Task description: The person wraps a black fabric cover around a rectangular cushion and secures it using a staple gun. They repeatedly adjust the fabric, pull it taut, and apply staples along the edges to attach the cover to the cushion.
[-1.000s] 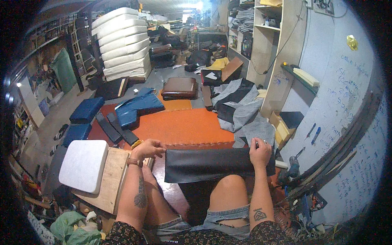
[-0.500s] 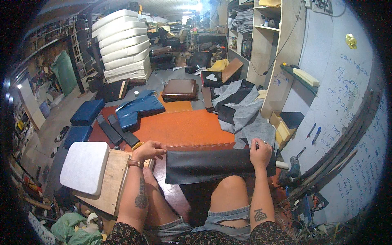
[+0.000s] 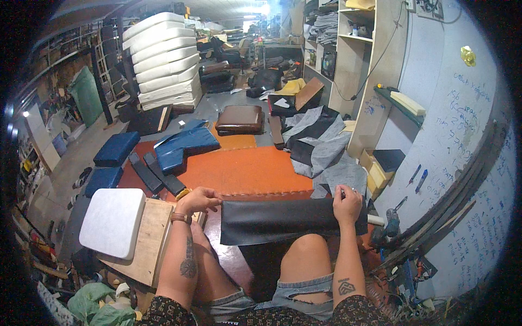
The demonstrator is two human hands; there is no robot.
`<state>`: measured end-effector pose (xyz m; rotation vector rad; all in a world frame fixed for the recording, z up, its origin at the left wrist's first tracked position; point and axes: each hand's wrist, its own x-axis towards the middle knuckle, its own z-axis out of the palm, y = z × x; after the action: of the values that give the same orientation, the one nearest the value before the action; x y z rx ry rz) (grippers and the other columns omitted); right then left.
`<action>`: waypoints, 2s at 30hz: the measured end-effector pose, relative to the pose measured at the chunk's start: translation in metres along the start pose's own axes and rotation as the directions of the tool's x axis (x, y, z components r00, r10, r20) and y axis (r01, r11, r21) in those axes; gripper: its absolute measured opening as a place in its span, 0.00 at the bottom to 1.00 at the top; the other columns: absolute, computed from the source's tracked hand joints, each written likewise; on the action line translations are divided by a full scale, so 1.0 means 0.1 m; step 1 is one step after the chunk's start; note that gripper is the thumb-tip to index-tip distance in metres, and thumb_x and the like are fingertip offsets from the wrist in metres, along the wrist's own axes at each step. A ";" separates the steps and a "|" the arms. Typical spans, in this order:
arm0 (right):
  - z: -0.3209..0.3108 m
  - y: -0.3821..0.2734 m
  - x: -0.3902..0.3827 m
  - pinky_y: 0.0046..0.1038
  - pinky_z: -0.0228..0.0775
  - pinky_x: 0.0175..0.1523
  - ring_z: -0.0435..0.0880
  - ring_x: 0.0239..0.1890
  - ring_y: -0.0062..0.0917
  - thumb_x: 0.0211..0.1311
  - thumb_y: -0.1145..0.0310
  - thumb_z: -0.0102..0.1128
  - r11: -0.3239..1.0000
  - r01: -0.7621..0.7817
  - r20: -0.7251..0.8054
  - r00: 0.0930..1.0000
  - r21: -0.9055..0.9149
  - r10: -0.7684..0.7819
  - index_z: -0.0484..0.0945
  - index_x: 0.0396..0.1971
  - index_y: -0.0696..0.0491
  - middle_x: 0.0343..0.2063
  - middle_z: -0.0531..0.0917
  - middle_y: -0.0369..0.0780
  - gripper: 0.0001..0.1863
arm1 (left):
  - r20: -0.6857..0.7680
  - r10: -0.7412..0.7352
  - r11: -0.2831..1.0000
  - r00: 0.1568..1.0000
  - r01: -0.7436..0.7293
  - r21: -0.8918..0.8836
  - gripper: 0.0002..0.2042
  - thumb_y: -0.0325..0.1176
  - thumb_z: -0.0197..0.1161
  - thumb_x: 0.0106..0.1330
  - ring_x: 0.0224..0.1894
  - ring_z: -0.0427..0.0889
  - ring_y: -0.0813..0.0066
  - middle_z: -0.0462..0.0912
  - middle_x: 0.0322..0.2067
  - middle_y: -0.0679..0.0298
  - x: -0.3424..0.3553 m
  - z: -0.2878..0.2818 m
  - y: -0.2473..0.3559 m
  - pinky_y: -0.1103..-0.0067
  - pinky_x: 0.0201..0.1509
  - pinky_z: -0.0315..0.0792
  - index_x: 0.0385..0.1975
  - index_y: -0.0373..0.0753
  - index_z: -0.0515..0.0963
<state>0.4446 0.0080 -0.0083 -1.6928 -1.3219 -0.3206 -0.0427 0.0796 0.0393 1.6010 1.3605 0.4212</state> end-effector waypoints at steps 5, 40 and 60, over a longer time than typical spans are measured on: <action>0.00 -0.01 0.00 0.44 0.74 0.53 0.85 0.37 0.44 0.71 0.59 0.65 1.000 0.000 0.002 1.000 -0.007 0.000 0.89 0.37 0.52 0.28 0.88 0.45 0.12 | -0.007 0.000 1.000 1.000 0.000 0.025 0.08 0.37 0.70 0.73 0.37 0.89 0.80 0.90 0.38 0.71 -0.03 -0.01 0.01 0.80 0.38 0.80 0.44 0.43 0.88; 0.00 0.01 0.00 0.44 0.75 0.53 0.86 0.37 0.44 0.70 0.59 0.65 0.999 -0.027 0.024 0.999 -0.035 0.028 0.89 0.37 0.52 0.30 0.89 0.45 0.12 | -0.005 0.038 0.999 0.999 -0.038 -0.003 0.09 0.38 0.71 0.71 0.34 0.88 0.81 0.91 0.37 0.71 -0.03 -0.01 -0.02 0.82 0.32 0.75 0.44 0.43 0.90; 0.00 0.03 0.01 0.44 0.75 0.52 0.86 0.38 0.44 0.71 0.59 0.65 0.999 -0.019 0.030 0.999 -0.049 0.020 0.89 0.38 0.53 0.33 0.89 0.46 0.13 | -0.028 0.003 1.000 1.000 -0.002 0.014 0.15 0.46 0.75 0.70 0.35 0.88 0.79 0.92 0.37 0.68 -0.08 0.02 0.08 0.80 0.32 0.75 0.46 0.42 0.90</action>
<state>0.4474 0.0088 -0.0092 -1.7560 -1.3282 -0.3192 -0.0391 0.0721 0.0473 1.6138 1.3851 0.4377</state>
